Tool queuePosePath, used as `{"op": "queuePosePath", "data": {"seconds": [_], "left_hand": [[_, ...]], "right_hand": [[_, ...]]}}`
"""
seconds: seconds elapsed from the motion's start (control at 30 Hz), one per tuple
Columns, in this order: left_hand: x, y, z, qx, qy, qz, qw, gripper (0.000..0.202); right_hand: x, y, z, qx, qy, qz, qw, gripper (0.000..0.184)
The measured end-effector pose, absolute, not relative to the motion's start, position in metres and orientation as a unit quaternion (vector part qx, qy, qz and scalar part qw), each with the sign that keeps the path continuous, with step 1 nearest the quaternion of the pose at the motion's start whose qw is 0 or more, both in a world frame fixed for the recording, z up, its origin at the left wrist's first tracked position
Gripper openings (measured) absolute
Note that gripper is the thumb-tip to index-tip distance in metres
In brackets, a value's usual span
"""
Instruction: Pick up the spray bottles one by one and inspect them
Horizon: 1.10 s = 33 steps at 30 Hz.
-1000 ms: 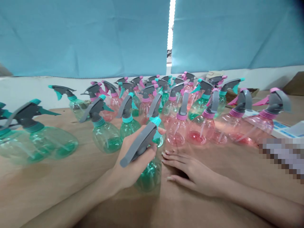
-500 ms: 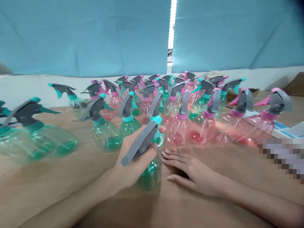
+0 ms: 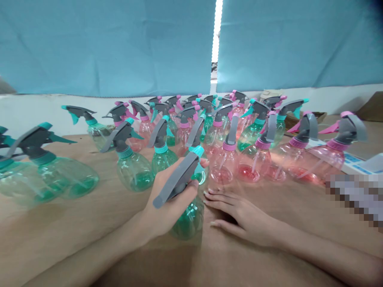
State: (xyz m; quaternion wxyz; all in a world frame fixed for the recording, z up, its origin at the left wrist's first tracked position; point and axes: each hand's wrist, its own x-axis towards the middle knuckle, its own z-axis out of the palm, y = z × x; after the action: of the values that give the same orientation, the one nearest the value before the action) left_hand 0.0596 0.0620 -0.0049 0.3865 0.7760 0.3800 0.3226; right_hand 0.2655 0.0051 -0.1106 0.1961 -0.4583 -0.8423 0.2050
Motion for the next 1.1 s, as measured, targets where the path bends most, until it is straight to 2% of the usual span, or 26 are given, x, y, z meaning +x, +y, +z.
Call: {"op": "queuePosePath", "data": {"seconds": [0.37, 0.7, 1.1], "left_hand": [[0.059, 0.063, -0.007, 0.775, 0.377, 0.327, 0.387, 0.003], [0.059, 0.063, -0.008, 0.774, 0.373, 0.337, 0.385, 0.014], [0.057, 0.064, -0.009, 0.787, 0.334, 0.334, 0.397, 0.009]], "right_hand": [[0.265, 0.003, -0.109, -0.46, -0.838, 0.206, 0.21, 0.053], [0.263, 0.008, -0.111, -0.453, -0.851, 0.175, 0.199, 0.048], [0.259, 0.019, -0.111, -0.437, -0.856, 0.177, 0.211, 0.046]]}}
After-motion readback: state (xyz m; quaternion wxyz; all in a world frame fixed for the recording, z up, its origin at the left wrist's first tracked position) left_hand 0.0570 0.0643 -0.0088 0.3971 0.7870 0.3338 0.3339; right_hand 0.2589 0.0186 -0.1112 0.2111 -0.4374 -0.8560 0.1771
